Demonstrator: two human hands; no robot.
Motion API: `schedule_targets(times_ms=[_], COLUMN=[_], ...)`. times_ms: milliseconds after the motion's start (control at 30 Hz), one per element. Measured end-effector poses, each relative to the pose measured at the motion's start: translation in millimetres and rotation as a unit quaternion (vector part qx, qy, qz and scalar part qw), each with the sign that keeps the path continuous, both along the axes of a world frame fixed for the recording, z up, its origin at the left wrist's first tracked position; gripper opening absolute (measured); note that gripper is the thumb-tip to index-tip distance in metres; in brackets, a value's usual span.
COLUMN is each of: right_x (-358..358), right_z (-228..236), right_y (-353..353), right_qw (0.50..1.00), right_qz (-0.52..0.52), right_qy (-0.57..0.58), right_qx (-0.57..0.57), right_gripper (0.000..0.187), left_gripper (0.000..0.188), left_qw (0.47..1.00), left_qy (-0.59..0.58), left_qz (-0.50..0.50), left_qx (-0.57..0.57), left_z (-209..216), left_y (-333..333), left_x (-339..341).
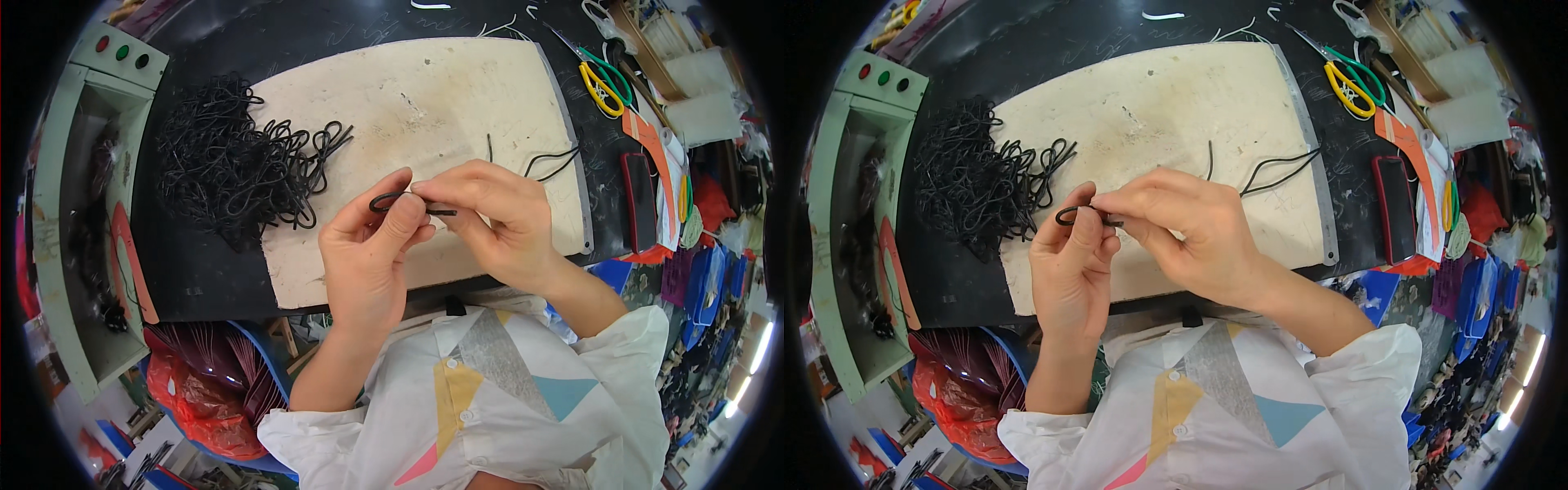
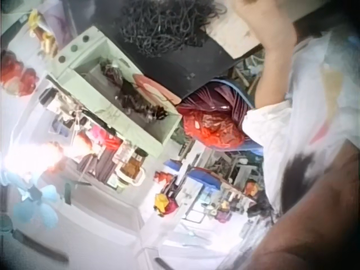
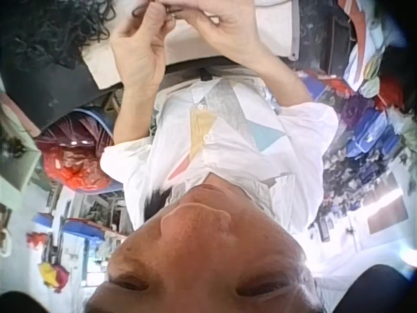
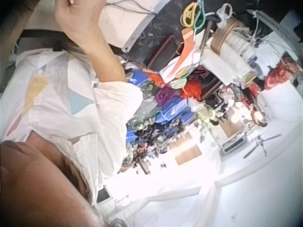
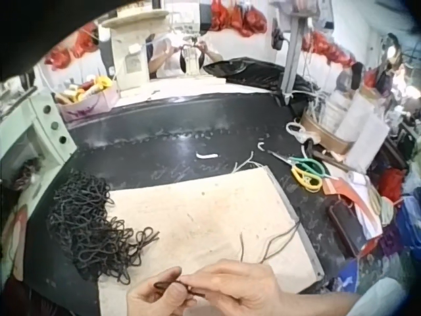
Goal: Tying knots in black cords or laces repeatedly.
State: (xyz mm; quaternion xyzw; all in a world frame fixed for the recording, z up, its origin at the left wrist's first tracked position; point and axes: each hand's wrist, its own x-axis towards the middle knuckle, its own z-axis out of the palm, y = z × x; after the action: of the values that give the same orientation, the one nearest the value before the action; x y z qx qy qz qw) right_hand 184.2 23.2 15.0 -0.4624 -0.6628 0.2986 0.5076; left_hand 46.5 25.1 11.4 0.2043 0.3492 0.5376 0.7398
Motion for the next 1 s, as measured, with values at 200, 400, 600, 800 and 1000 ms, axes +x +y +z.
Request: schedule_targets(times_ms=[200, 400, 600, 800, 1000], right_x=[3, 12, 30, 22, 7], right_z=[4, 16, 20, 28, 11], right_y=[-6, -6, -2, -10, -9], right_qw=[0.994, 0.949, 0.947, 0.967, 0.898], right_qz=[0.011, 0.029, 0.056, 0.109, 0.072], right_qy=[0.060, 0.158, -0.305, 0.012, 0.311], right_qx=[-0.087, -0.272, 0.083, -0.229, -0.302], right_gripper=[0.012, 0.013, 0.008, 0.015, 0.014], left_gripper=[0.021, 0.014, 0.013, 0.013, 0.015], left_qw=[1.000, 0.975, 0.971, 0.990, 0.967], left_qy=[0.020, 0.192, 0.224, 0.129, 0.213], left_qz=[-0.005, -0.084, -0.011, 0.030, -0.021], left_qx=[0.009, 0.071, 0.088, 0.050, 0.141], left_z=[-1, 6, 10, -2, -8], left_y=[-4, -7, -8, -9, -20], left_x=[-4, -15, -29, -26, -15])
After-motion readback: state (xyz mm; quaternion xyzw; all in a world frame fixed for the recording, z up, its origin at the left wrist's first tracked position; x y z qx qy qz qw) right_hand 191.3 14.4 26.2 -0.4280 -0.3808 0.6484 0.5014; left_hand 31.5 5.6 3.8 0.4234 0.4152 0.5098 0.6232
